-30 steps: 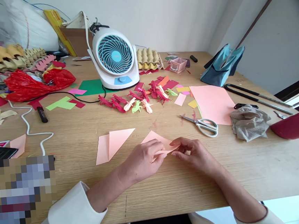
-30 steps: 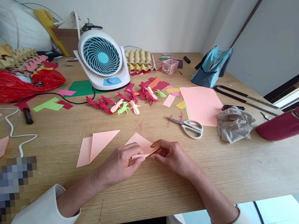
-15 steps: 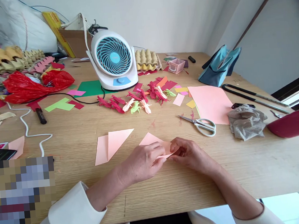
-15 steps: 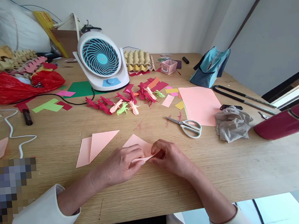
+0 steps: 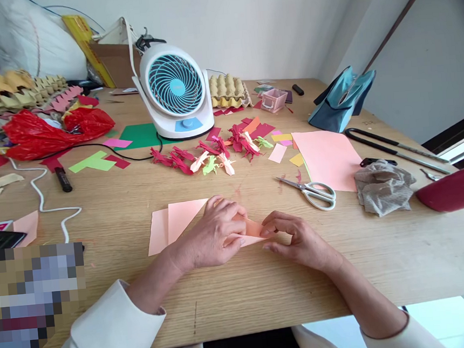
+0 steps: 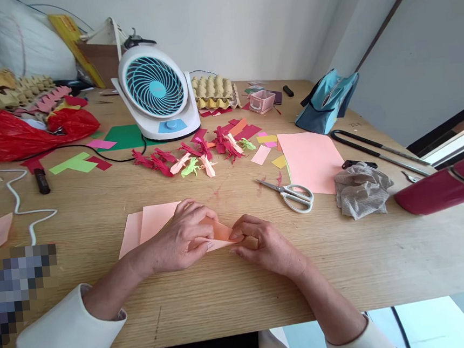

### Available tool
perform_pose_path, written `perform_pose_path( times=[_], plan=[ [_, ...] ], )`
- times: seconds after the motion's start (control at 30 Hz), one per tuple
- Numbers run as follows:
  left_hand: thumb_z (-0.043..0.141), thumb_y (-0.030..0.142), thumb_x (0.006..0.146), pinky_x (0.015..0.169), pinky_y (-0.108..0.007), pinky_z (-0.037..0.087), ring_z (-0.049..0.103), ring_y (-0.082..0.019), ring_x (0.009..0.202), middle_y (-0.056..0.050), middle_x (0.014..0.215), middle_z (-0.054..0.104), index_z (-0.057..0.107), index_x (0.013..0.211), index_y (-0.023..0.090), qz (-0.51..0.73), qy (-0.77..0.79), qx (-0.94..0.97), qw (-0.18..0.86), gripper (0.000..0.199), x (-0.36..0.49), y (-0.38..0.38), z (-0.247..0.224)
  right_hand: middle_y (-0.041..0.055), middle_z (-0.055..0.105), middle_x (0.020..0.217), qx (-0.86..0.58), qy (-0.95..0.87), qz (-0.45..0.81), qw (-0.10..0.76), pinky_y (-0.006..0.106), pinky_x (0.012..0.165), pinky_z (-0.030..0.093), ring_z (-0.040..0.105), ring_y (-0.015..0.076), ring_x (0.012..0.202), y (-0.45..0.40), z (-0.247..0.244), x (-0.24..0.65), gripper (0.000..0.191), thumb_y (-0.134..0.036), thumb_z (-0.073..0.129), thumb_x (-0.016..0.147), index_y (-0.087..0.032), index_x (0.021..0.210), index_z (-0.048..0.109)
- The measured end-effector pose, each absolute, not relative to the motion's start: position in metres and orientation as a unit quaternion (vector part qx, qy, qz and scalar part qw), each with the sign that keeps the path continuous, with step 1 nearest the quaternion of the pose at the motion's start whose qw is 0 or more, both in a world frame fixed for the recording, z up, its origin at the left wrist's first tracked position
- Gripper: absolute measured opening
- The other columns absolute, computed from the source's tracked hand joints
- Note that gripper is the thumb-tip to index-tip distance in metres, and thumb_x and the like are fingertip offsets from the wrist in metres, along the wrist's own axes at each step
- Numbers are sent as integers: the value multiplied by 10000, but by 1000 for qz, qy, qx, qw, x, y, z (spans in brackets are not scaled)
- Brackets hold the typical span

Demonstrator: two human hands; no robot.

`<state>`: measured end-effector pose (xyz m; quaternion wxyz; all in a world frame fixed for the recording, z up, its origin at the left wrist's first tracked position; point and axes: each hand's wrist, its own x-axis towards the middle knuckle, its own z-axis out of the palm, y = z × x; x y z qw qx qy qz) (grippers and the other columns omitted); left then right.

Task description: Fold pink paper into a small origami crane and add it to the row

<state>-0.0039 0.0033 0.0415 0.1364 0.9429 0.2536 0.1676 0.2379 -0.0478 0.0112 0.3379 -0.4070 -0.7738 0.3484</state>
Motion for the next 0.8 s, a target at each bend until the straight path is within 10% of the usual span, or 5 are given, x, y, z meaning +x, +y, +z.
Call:
perform_pose_path(
  times=[0.8],
  plan=[
    [589, 139, 854, 790, -294, 412, 605, -158, 840, -9, 871, 702, 637, 737, 186, 199, 277, 904, 256, 135, 2, -4, 40, 43, 616, 913, -388, -699, 524, 294, 250, 672, 440, 567, 153, 799, -50, 15, 236, 247, -383, 688, 860, -195, 1015, 725]
  ],
)
